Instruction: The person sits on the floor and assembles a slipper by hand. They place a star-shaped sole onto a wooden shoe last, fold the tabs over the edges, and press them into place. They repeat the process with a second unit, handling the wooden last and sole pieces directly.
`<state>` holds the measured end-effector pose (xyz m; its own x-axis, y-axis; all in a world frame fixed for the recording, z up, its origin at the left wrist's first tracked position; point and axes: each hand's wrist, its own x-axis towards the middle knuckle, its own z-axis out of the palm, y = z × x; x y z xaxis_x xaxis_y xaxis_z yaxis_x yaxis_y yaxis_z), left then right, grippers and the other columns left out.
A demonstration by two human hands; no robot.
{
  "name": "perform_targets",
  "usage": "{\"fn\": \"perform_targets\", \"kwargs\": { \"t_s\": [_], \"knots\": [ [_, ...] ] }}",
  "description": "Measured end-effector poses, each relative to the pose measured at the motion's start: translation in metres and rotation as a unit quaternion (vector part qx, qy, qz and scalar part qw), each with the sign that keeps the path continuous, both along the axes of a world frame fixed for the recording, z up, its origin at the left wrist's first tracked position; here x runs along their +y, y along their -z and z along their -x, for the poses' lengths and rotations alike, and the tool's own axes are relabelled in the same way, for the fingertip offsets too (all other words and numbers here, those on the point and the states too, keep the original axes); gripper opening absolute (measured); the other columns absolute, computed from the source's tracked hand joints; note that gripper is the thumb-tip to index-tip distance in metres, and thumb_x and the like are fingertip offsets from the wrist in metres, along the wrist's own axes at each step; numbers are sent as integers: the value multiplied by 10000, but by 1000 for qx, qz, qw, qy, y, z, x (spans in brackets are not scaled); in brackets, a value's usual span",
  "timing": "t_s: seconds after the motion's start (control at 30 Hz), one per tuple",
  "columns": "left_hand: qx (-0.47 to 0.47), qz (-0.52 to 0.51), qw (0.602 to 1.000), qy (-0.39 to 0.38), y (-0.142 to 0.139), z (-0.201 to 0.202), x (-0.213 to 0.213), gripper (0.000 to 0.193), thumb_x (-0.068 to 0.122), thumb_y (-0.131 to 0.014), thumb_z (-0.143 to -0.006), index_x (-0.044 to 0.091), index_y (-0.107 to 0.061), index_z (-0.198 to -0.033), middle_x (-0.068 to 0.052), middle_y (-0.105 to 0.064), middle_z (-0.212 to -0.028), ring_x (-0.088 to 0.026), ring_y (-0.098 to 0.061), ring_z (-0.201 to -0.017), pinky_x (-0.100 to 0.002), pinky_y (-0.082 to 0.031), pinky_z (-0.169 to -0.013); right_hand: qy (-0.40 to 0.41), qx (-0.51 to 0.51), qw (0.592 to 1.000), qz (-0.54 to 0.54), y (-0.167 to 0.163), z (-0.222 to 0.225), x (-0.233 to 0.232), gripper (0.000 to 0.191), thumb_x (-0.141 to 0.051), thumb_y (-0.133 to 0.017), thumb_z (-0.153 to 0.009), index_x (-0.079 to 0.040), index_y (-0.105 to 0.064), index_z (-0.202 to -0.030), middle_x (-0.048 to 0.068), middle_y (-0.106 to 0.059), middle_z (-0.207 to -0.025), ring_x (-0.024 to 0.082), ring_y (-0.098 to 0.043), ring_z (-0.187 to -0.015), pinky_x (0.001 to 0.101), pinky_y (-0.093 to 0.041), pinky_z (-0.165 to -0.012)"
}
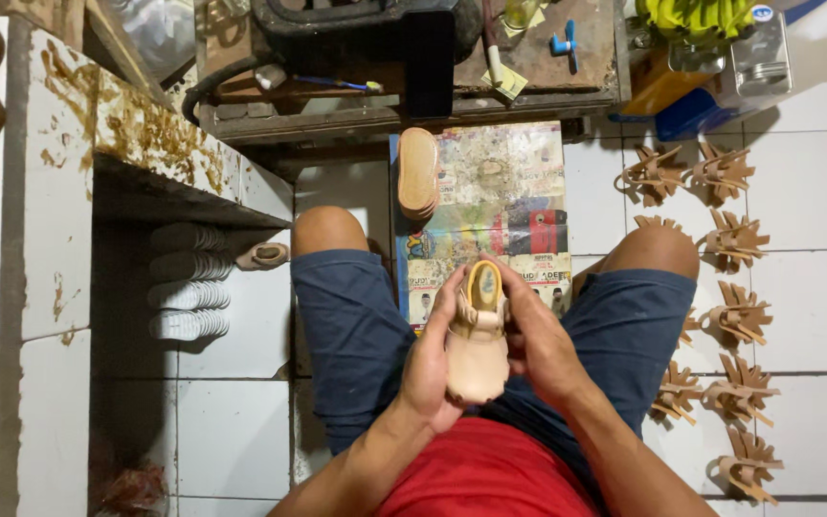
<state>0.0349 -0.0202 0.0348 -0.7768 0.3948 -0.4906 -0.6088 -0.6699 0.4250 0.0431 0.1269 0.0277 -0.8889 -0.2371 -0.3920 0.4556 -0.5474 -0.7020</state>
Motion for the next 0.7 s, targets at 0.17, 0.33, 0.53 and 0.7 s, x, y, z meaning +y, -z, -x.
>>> {"fn": "perform_targets", "kwargs": {
  "t_s": [0.17, 0.33, 0.53, 0.7],
  "knots": [
    [23, -116, 993, 7, 5, 8, -5, 599, 517, -368, -1110, 163, -371, -1594, -160, -636, -1250, -285, -682, -1047, -446, -613, -830, 103, 39, 972, -207, 7, 0, -2, 536, -308, -476, -1039, -68, -454, -1518, 28, -636, -1326, 110, -630, -950, 222, -540, -749],
    [16, -71, 997, 3, 6, 12, -9, 589, 493, -423, -1063, 199, -343, -1567, -176, -643, -1231, -289, -683, -1044, -453, -609, -827, 173, 164, 909, -342, 7, -19, -5, 317, -79, -628, -994, -3, -630, -1301, 97, -617, -1275, 134, -668, -995, 264, -588, -817],
    [55, 4, 998, -8, 11, 3, -6, 629, 409, -526, -1050, 165, -323, -1593, -132, -628, -1280, -217, -644, -1117, -369, -558, -928, 170, 297, 816, -466, -11, -31, -9, 221, 25, -737, -918, -1, -735, -1138, 88, -675, -1155, 195, -696, -1032, 293, -574, -889],
    [76, 13, 997, -16, 8, 0, -6, 638, 390, -535, -1060, 170, -292, -1607, -148, -595, -1334, -211, -635, -1159, -371, -536, -976, 151, 383, 739, -533, -22, -32, -17, 259, 18, -745, -875, -8, -709, -1130, 116, -659, -1120, 223, -661, -1052, 301, -530, -914]
  ]
}}
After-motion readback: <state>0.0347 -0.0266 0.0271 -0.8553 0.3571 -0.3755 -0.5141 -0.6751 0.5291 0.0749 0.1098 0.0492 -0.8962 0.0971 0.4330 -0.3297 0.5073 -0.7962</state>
